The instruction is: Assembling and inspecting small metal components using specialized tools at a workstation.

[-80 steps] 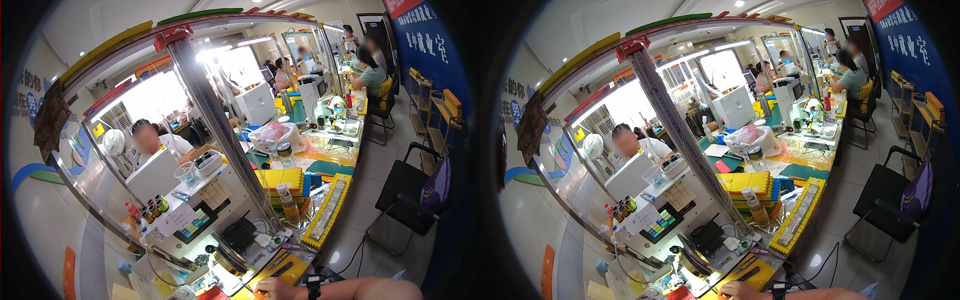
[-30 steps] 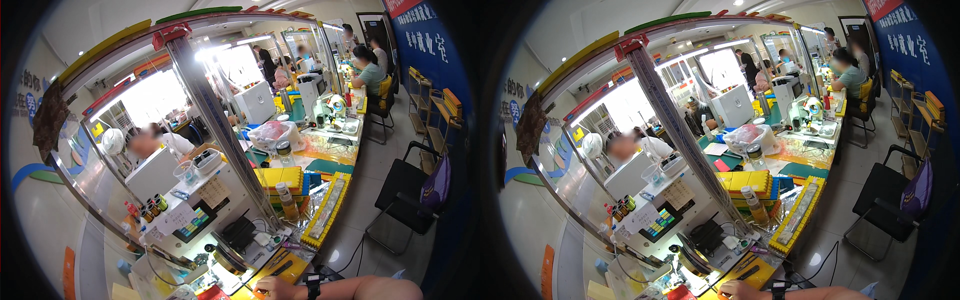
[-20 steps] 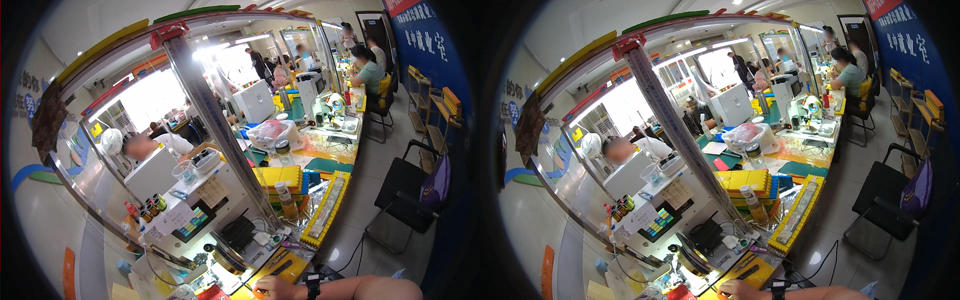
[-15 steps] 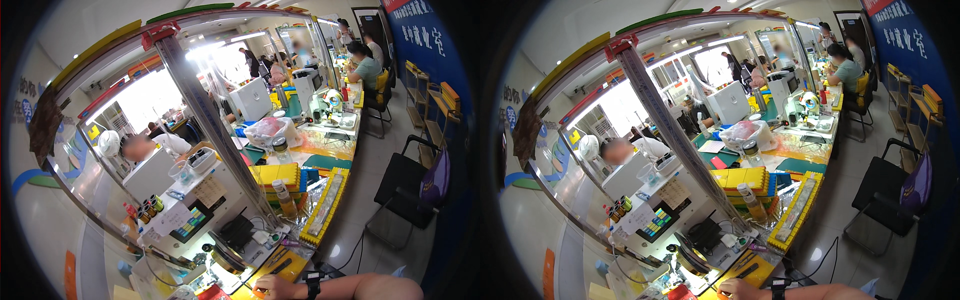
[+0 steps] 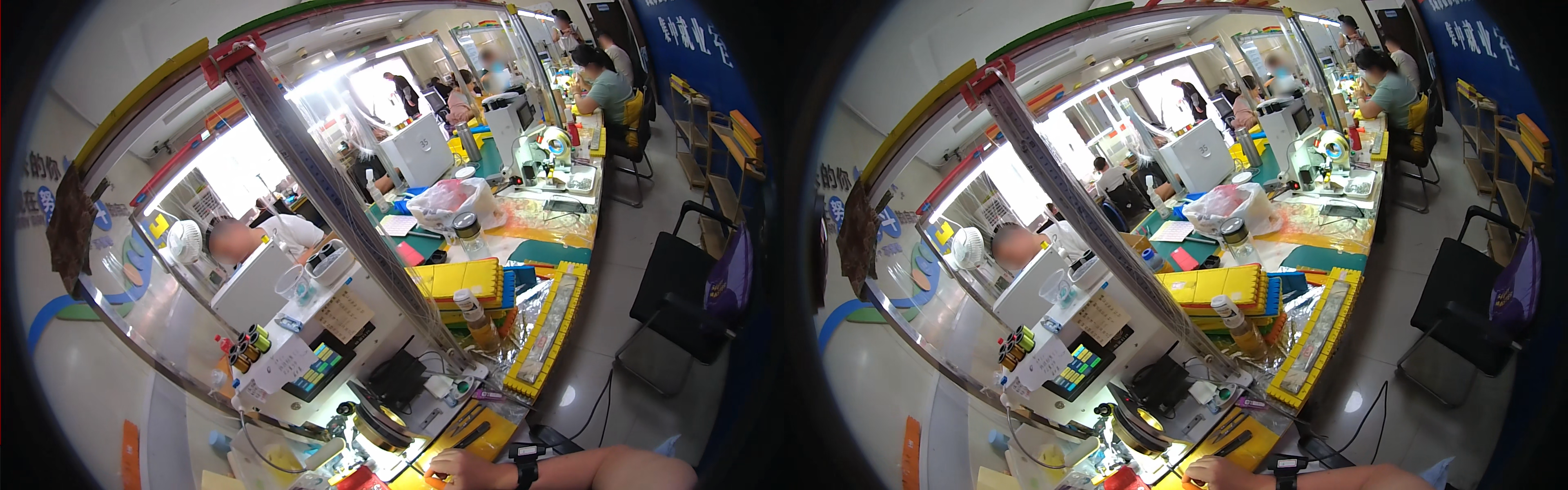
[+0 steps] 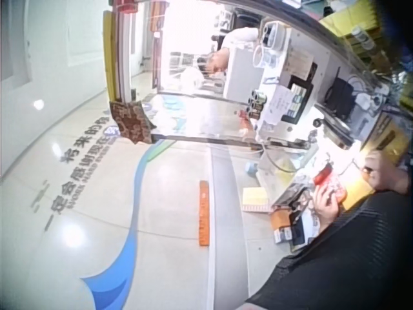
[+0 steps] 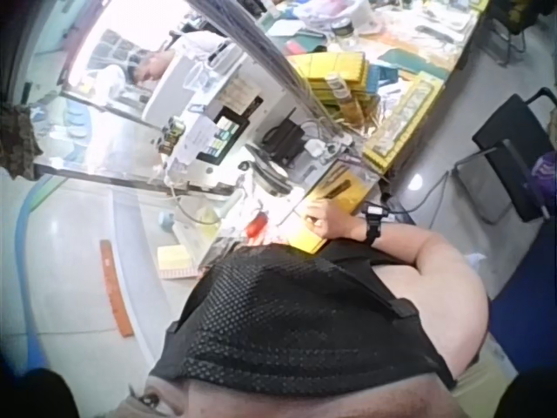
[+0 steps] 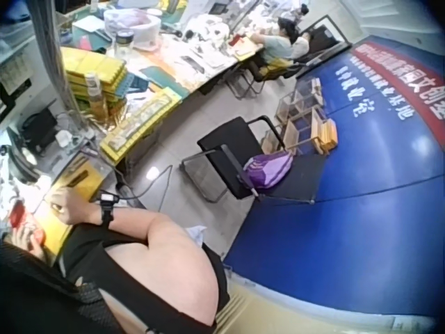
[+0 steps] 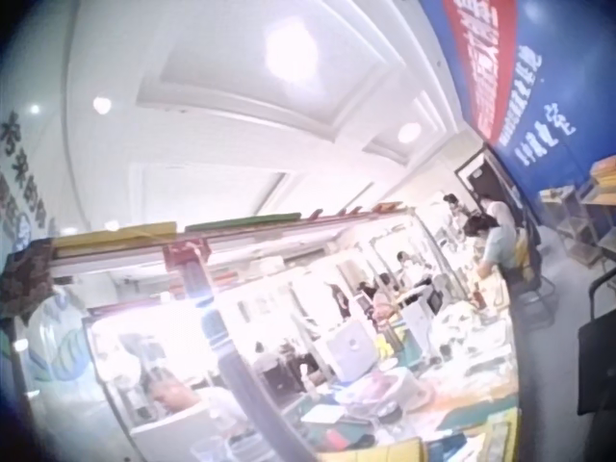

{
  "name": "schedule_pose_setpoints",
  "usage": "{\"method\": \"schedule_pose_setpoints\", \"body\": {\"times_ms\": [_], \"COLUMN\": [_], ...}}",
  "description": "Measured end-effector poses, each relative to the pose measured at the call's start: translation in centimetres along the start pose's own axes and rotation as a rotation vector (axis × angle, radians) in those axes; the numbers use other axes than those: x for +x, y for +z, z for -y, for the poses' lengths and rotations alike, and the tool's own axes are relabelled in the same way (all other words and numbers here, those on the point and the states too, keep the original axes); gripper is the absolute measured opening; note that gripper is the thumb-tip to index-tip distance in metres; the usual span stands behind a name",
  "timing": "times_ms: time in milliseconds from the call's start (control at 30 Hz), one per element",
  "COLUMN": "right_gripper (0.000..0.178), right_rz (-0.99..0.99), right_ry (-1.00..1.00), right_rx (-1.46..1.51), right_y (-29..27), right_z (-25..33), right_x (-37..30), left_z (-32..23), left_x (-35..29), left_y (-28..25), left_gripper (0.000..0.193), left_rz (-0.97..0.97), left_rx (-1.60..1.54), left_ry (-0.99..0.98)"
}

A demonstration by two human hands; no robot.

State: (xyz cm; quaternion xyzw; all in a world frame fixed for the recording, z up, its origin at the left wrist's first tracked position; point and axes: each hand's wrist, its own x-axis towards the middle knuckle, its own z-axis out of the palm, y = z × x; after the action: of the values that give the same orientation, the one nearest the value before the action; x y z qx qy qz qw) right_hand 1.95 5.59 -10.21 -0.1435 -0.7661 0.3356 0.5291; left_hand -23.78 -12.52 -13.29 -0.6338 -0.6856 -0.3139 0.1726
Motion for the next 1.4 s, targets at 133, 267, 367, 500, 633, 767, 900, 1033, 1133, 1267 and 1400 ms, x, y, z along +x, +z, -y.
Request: {"method": "schedule_pose_setpoints", "body": {"times_ms": [133,267,367,500,633,767,900,1033,1133,1267,1400], "right_gripper": [0.004,0.009,0.010,0.010,0.009,0.009,0.009,0.012,0.013,0.015,0.013], "right_rz": [-0.021,-0.052,-0.046,-0.028,-0.039,-0.025,-0.043,0.057,0.187,0.119,0.138], "right_ry": [-0.023,-0.057,-0.055,-0.050,-0.055,-0.051,-0.048,-0.011,0.027,0.052,0.037], "right_rx": [-0.002,-0.012,0.026,0.044,0.047,0.053,0.045,0.106,0.051,0.048,0.064], "right_y": [0.2,0.3,0.5,0.4,0.1,-0.2,-0.2,-0.4,-0.1,-0.1,0.2], "right_z": [-0.3,-0.5,-0.8,-0.9,-0.8,-0.6,-0.2,-0.4,-1.8,-1.7,-1.9], "right_x": [-0.1,-0.2,-0.3,-0.1,0.3,0.3,-0.4,-0.6,-1.6,-0.9,0.1], "left_z": [-0.1,-0.4,-0.4,-0.2,-0.2,-0.4,-0.9,-1.7,-4.6,-3.9,-3.4], "left_x": [0.2,0.2,0.2,0.3,0.5,0.6,0.1,0.1,3.5,2.7,2.6], "left_y": [-0.1,-0.3,-0.2,-0.1,0.0,-0.3,-0.6,-0.8,-1.4,-0.6,-0.8], "left_gripper": [0.024,0.024,0.025,0.025,0.025,0.024,0.024,0.015,0.010,0.014,0.015], "left_rz": [-0.005,0.024,0.019,0.032,0.031,0.040,0.044,0.002,-0.069,0.066,0.078], "left_rx": [0.000,0.036,0.025,0.033,0.032,0.049,0.045,0.084,0.117,0.045,0.049], "left_ry": [0.012,0.009,-0.004,-0.007,-0.004,0.021,0.014,0.024,0.058,-0.150,-0.204]}}
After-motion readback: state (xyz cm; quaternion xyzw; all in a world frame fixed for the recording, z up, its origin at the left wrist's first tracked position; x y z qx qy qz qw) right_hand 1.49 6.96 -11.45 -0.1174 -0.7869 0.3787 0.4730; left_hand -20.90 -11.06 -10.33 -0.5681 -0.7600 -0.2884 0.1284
